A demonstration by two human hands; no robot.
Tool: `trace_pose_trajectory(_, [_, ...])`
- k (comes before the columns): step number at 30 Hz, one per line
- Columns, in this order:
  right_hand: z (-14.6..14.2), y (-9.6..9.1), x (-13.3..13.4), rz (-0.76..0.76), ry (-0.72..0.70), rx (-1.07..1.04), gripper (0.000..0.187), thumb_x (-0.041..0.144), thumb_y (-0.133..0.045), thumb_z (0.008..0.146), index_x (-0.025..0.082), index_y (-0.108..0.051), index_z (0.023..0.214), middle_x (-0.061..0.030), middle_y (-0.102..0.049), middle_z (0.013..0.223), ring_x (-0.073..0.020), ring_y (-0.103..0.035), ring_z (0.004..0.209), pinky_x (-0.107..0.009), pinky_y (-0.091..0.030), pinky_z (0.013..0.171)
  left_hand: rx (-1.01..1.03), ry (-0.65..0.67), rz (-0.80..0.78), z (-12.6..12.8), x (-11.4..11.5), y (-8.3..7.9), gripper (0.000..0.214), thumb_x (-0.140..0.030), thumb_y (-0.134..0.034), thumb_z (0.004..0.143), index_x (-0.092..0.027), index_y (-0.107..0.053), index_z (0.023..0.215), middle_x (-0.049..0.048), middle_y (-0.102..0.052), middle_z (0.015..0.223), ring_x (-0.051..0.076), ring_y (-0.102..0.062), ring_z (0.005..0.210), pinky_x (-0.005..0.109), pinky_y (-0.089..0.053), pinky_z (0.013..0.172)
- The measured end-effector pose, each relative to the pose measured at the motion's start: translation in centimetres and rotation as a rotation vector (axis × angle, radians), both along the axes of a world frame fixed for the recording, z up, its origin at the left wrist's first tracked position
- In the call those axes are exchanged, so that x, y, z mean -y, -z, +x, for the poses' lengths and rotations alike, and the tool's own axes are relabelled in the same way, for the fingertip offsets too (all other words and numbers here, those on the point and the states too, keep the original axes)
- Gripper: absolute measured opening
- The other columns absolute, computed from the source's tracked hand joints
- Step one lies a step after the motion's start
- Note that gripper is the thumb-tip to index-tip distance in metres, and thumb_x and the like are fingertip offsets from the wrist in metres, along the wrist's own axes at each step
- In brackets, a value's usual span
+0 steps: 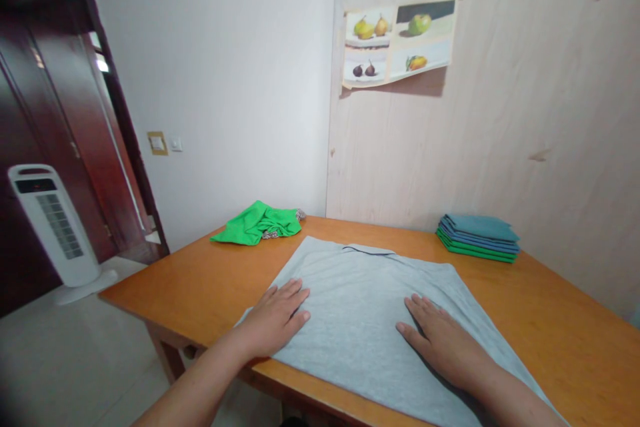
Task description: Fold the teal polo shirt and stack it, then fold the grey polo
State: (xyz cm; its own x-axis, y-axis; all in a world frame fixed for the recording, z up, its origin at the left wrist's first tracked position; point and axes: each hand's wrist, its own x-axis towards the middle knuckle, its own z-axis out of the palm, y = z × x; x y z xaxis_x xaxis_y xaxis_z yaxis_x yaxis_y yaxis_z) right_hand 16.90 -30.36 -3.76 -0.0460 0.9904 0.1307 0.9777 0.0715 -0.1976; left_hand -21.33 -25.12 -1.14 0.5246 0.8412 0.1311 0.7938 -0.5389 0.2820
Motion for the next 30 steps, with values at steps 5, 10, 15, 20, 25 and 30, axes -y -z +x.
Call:
trace_pose_trajectory(5, [-1.3,-2.7,-3.0,0.051,0.004,-0.03,0.079,0.07,-0.029,0.094,0.013,-0.055,0.142,-0.0135,-0.046,0.151,-0.0309,-0.038,0.142,-0.046,-0.033,0.117,0.117,0.017,0.034,0.1,-1.9,-0.7,0.04,-0.042,-0.052,0.093,-0.022,-0.063,0.126,0.0127,-0.061,0.136,0.028,-0.052,0.129,0.042,-0.038,0.108])
trace_pose_trajectory(10, [-4.8,-3.5,-5.5,0.015,-0.122,-0.037,0.078,0.064,-0.028,0.097,0.006,-0.05,0.144,-0.0175,-0.043,0.152,-0.0309,-0.037,0.143,-0.046,-0.03,0.118,0.218,-0.187,0.112,1.1,-6.8,-2.5,0.023,-0.028,-0.049,0.093,-0.02,-0.069,0.1,0.008,-0.071,0.104,0.022,-0.064,0.1,0.03,-0.046,0.088])
trace_pose_trajectory(15, [-6.8,-1.4,-5.9,-0.017,-0.149,-0.013,0.086,0.07,-0.024,0.095,0.007,-0.039,0.151,-0.0178,-0.029,0.159,-0.0294,-0.025,0.148,-0.046,-0.022,0.121,0.16,-0.307,0.049,2.1,-11.9,-3.1,0.021,-0.019,-0.049,0.088,-0.019,-0.069,0.083,0.0048,-0.071,0.086,0.02,-0.064,0.084,0.028,-0.044,0.073])
trace_pose_trajectory(20, [-6.8,-0.2,-5.8,0.005,-0.13,-0.04,0.088,0.073,-0.02,0.094,0.01,-0.037,0.153,-0.0152,-0.026,0.161,-0.0276,-0.022,0.15,-0.047,-0.018,0.122,0.119,-0.376,0.002,3.4,-15.4,-2.3,0.017,-0.015,-0.052,0.086,-0.017,-0.069,0.085,0.0058,-0.072,0.087,0.02,-0.065,0.085,0.027,-0.044,0.071])
trace_pose_trajectory(25, [-6.9,-0.4,-5.7,-0.007,-0.13,-0.031,0.086,0.072,-0.02,0.095,0.01,-0.036,0.153,-0.0154,-0.025,0.161,-0.0278,-0.022,0.15,-0.048,-0.019,0.122,0.072,-0.395,-0.042,4.9,-17.1,-2.0,0.007,-0.017,-0.062,0.079,-0.018,-0.068,0.083,0.0065,-0.072,0.087,0.022,-0.065,0.083,0.027,-0.044,0.069])
trace_pose_trajectory(30, [-7.0,-0.3,-5.6,0.005,-0.127,-0.041,0.085,0.071,-0.02,0.095,0.011,-0.036,0.154,-0.0148,-0.025,0.161,-0.027,-0.021,0.15,-0.047,-0.018,0.122,0.026,-0.426,-0.057,5.5,-17.5,-2.1,0.011,-0.015,-0.065,0.072,-0.019,-0.065,0.082,0.0055,-0.071,0.084,0.022,-0.065,0.079,0.027,-0.042,0.064])
